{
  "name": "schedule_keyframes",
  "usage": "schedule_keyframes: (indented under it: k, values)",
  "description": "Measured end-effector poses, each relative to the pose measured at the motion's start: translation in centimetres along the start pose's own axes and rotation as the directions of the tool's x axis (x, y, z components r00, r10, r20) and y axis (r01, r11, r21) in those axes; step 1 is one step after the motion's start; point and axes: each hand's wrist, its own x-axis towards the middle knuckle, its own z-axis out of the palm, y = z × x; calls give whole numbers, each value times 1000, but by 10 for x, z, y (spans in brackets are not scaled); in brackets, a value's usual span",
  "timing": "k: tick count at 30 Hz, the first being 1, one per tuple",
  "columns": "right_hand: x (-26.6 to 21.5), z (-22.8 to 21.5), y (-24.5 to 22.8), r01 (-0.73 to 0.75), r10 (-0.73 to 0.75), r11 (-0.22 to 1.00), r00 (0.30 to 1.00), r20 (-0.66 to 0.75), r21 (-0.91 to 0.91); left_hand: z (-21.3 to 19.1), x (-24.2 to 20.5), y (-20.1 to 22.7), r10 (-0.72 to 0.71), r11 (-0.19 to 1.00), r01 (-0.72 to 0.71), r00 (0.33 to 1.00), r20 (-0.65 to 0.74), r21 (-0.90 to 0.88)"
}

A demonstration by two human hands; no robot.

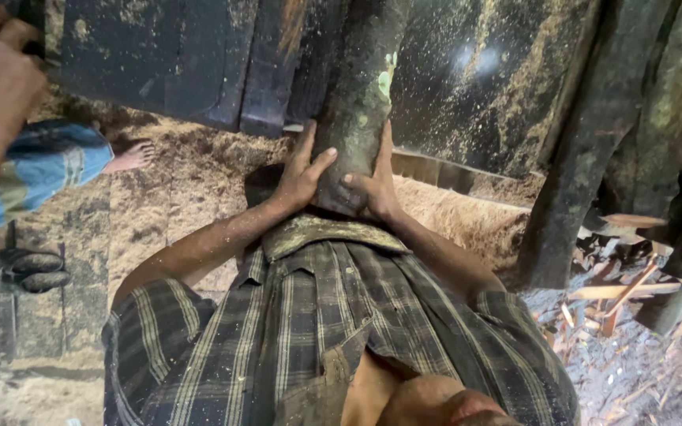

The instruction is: The person saws wood logs using a vertical band saw, holding the logs by hand and pushing them through the blade to create slabs while a second person assists.

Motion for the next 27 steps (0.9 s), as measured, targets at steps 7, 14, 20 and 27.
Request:
schedule_keyframes:
  k: [7,14,20,27]
  values:
    - [59,-14,-27,-26,29,997,999,-42,74,0,65,18,115,988,-123,989,-95,-90]
    - [124,-39,-33,88,-76,984,993,-86,156,2,128,37,229,935,-295,927,-298,-196]
    - [198,-73,-23,46,-41,999,984,-174,24,4,206,34,409,862,-505,745,-527,-44]
    - [320,-138,16,134,-137,906,990,-21,402,9,328,11,351,803,-592,559,-751,-65]
